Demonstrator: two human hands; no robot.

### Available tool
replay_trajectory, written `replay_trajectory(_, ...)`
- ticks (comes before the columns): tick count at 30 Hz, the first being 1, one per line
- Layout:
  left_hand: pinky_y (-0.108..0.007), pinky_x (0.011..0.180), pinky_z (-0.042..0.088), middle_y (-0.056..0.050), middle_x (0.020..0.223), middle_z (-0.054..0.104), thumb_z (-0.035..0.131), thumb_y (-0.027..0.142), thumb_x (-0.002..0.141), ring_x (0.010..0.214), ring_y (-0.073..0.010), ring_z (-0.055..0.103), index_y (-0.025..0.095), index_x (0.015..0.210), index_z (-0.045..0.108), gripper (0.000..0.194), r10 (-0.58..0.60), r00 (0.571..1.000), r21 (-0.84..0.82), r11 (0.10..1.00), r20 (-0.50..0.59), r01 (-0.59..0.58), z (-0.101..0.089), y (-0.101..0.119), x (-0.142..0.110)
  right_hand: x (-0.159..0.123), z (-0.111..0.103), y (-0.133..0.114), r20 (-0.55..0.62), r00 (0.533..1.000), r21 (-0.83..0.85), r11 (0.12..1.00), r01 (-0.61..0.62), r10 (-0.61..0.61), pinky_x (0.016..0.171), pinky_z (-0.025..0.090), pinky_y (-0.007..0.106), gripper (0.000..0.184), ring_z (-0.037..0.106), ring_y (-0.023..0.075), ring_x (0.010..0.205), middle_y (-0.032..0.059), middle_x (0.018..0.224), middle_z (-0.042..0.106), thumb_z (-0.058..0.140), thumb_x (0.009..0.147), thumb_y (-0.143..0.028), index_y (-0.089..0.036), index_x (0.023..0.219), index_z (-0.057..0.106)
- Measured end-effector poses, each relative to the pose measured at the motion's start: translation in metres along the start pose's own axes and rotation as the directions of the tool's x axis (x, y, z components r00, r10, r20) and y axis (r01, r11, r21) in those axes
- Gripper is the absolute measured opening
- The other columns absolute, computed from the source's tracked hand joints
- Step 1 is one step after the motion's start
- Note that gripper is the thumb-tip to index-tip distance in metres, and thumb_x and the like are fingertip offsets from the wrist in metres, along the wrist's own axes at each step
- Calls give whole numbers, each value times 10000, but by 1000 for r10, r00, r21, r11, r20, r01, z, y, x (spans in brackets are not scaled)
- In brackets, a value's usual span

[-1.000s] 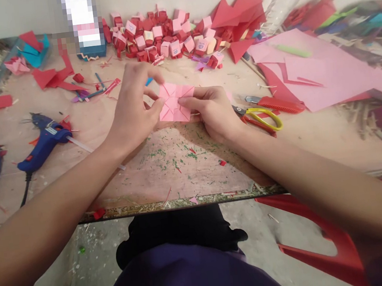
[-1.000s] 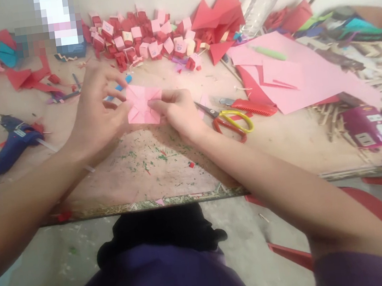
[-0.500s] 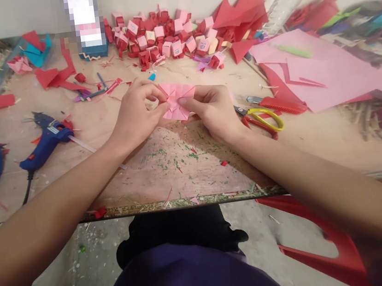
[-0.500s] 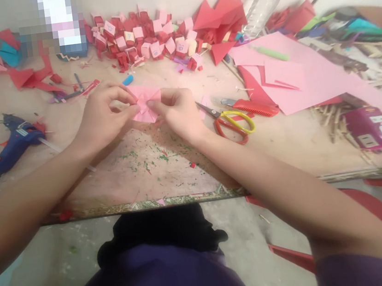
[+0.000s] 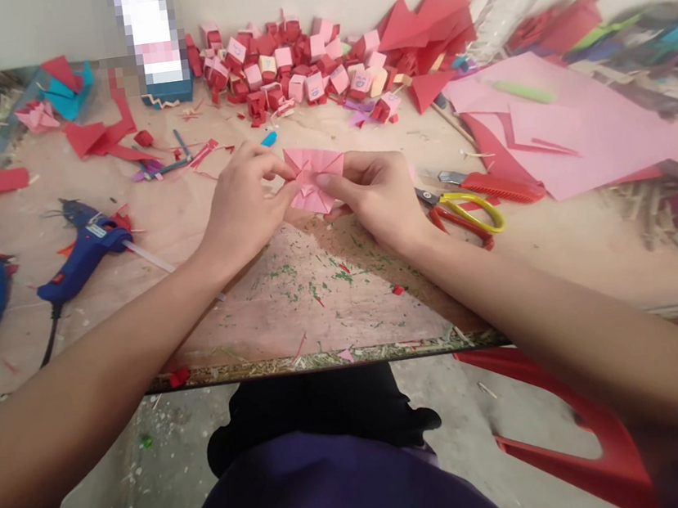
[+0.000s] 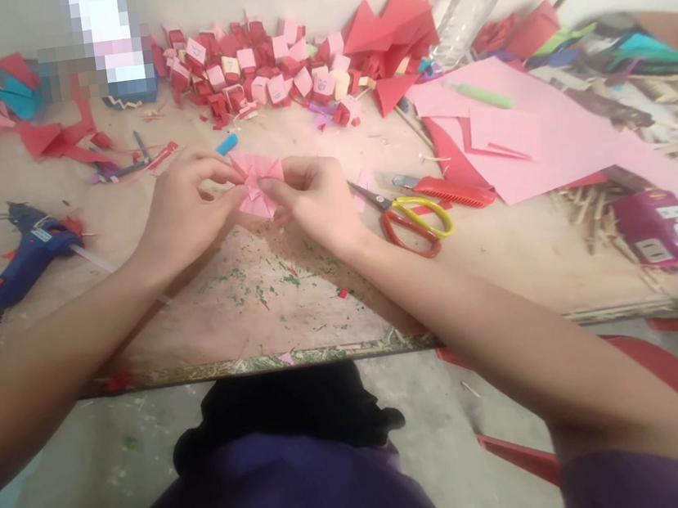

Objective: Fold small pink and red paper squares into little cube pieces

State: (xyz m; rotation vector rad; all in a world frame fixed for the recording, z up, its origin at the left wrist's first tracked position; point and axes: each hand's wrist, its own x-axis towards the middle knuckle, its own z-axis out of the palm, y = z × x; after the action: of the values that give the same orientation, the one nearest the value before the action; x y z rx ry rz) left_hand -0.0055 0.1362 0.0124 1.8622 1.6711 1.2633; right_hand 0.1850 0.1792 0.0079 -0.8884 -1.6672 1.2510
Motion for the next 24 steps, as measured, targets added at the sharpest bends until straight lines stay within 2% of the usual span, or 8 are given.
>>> replay_trajectory(3,-395,974,634,-59,1139,760,770,227,890,1171,-271,695,253,903,752,34,-29,999,-14,999,21,30,-1,-1,0,-2,1,-3,22,1000,-23,1000,7,-7,613,582,294,261,628,160,674,3,726,655,839,927,-335,-199,759,693)
replay_trajectory(7,-371,895,652,-54,1107,774,760,241,857,1116,-258,702,259,843,744,29,-70,997,-65,995,32,72,-1,-2,1,-1,0,-1,17,999,-79,996,39,-38,578,503,285,300,560,146,640,-16,680,581,827,930,-267,-201,709,636)
replay_trajectory(10,-396,925,646,-39,1038,773,733,217,825,1079,-252,709,263,786,714,63,-83,996,-111,990,22,85,0,-1,3,1,-2,2,-7,998,-132,990,56,-58,566,460,292,365,500,139,620,-25,647,516,805,930,-216,-211,656,564)
replay_trajectory(14,-437,1010,608,3,925,748,696,173,803,1019,-232,707,266,740,647,123,-100,995,-162,982,-16,96,0,0,4,4,-4,4,-33,998,-169,985,41,-47,570,474,314,379,495,158,635,-20,654,519,814,915,-233,-231,661,533)
replay_trajectory(17,-452,1013,592,22,919,741,694,221,861,1021,-218,685,267,780,607,128,-133,991,-176,976,-29,125,-2,1,5,5,-5,4,-67,997,-176,984,15,-27,570,477,326,360,499,170,647,-8,656,542,778,913,-211,-238,650,533)
replay_trajectory(20,-470,973,602,18,908,727,706,272,897,979,-209,684,267,796,560,178,-145,989,-205,970,-41,134,-3,3,5,5,-5,5,-82,997,-183,983,1,-16,592,516,359,349,532,196,667,11,666,563,770,904,-209,-247,640,546)
replay_trajectory(24,-484,845,618,17,871,708,797,342,841,814,-197,675,300,864,550,251,-155,988,-309,941,-20,142,-2,7,4,4,-6,7,-72,997,-191,981,26,-40,604,563,383,371,555,220,678,7,646,514,814,905,-354,-271,674,535)
